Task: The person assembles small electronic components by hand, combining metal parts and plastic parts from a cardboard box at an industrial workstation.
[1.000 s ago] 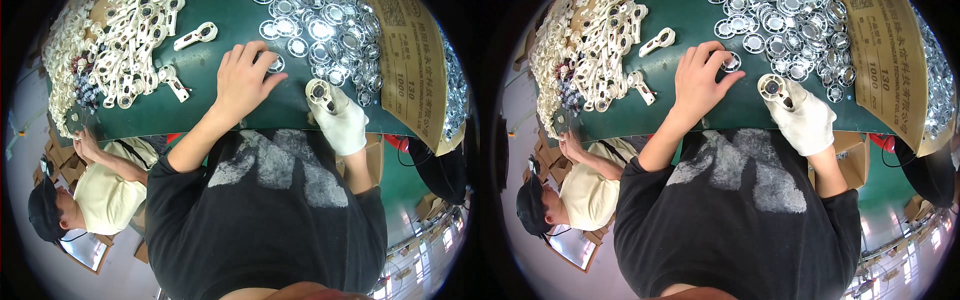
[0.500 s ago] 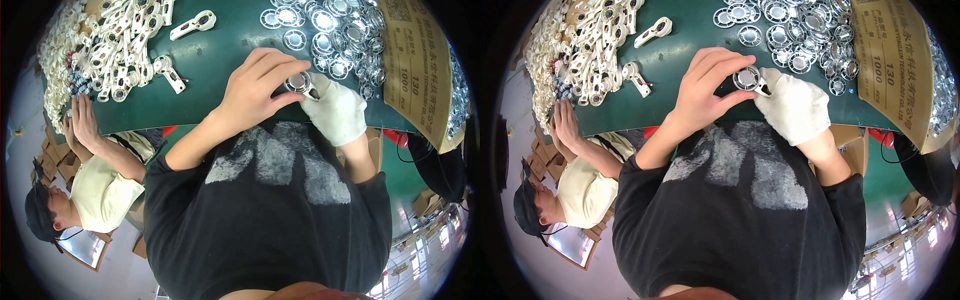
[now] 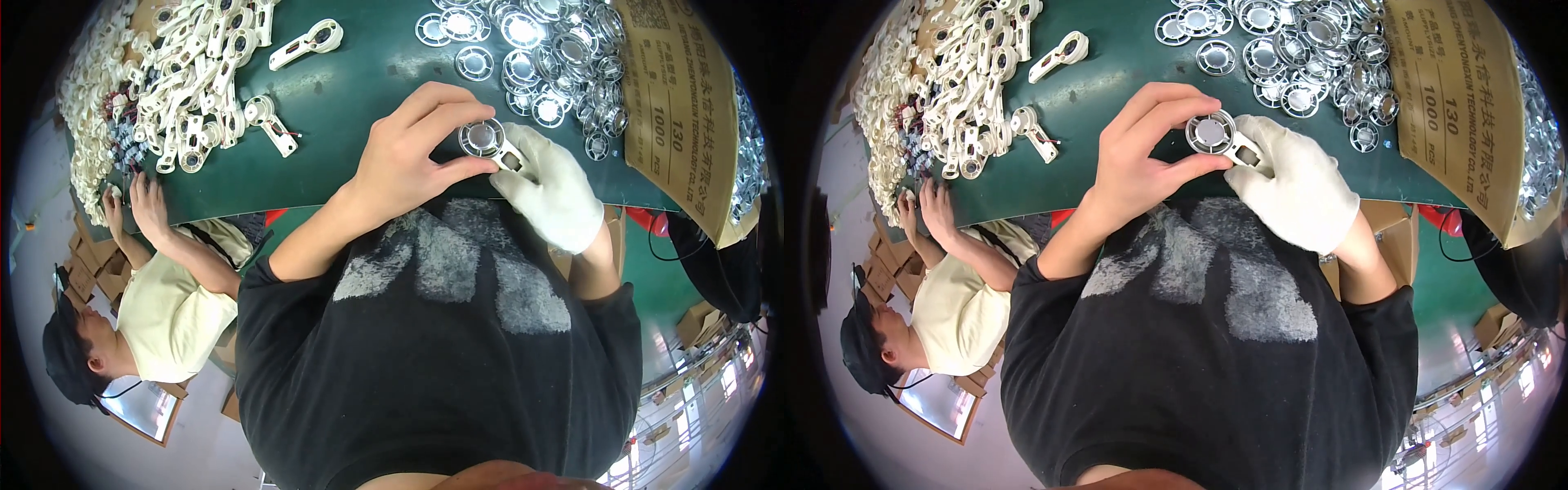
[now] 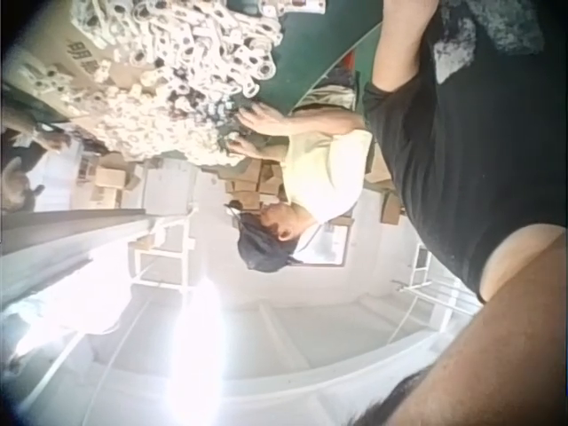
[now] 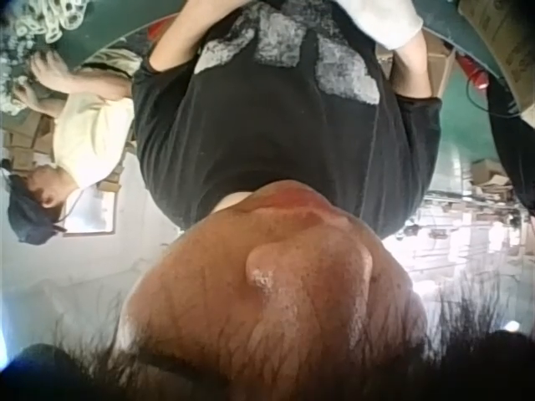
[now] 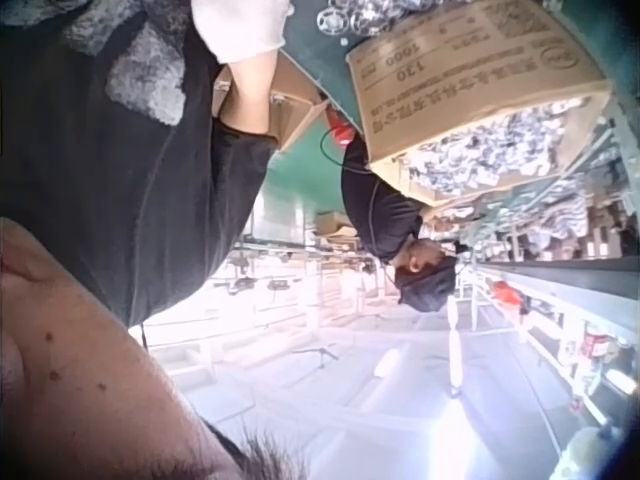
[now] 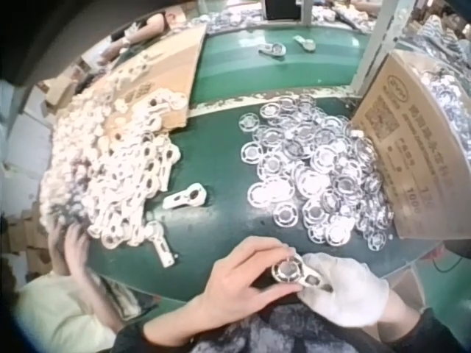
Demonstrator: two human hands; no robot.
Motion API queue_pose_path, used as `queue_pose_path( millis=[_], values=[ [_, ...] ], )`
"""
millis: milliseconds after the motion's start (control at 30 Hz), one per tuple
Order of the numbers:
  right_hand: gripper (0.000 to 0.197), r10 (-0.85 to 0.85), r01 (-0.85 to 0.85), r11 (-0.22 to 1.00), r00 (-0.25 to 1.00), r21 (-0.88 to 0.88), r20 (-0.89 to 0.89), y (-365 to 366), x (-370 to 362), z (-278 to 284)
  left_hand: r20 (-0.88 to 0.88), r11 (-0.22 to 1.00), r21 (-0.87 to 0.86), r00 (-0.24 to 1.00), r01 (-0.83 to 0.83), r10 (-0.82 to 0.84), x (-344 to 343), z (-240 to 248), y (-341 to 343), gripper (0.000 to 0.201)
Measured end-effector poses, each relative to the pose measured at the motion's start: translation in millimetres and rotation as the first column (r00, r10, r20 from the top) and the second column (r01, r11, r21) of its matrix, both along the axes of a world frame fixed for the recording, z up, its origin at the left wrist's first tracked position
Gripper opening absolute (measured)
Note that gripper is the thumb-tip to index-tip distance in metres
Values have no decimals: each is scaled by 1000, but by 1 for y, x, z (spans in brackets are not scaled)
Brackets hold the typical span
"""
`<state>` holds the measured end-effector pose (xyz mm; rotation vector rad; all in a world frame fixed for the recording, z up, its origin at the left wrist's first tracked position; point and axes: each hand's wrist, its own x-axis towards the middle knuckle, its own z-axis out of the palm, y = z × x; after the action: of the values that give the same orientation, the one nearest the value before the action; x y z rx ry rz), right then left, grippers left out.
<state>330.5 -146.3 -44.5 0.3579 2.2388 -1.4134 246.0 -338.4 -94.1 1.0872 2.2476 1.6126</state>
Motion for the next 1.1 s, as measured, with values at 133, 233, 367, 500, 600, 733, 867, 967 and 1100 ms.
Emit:
queue_pose_path(
  millis=[133,233,367,500,600,733,867,967,1100],
  values=[
    [26,-96,186,888,970,-421,225,4,-3,9,3,993,39,994,111,-111,-4,4,-3,53],
    [31,-113,241,845,953,-477,282,4,-4,6,-38,987,28,986,161,-160,-5,2,-5,55],
    [36,-94,194,914,955,-356,281,-3,-5,4,-123,987,45,981,156,-149,-3,1,-5,53],
    [36,-45,145,931,957,-336,288,-4,-3,4,-184,975,119,969,190,-167,-2,-3,-2,50],
    [31,-39,53,963,997,-263,60,-5,3,-7,-102,949,179,964,261,-246,-5,-3,-2,62],
    [26,0,-22,989,988,-143,-153,-7,5,-6,303,895,355,873,270,-383,2,-4,-2,59],
    [23,149,-66,981,857,180,-494,-9,14,-19,525,868,471,741,156,-418,9,-3,2,42],
    [27,162,-47,967,871,249,-463,-14,17,-19,561,876,457,715,152,-417,4,-1,1,34],
    [48,17,58,976,941,209,-338,-25,7,-8,373,957,147,882,251,-288,-38,12,-8,23]
  ],
)
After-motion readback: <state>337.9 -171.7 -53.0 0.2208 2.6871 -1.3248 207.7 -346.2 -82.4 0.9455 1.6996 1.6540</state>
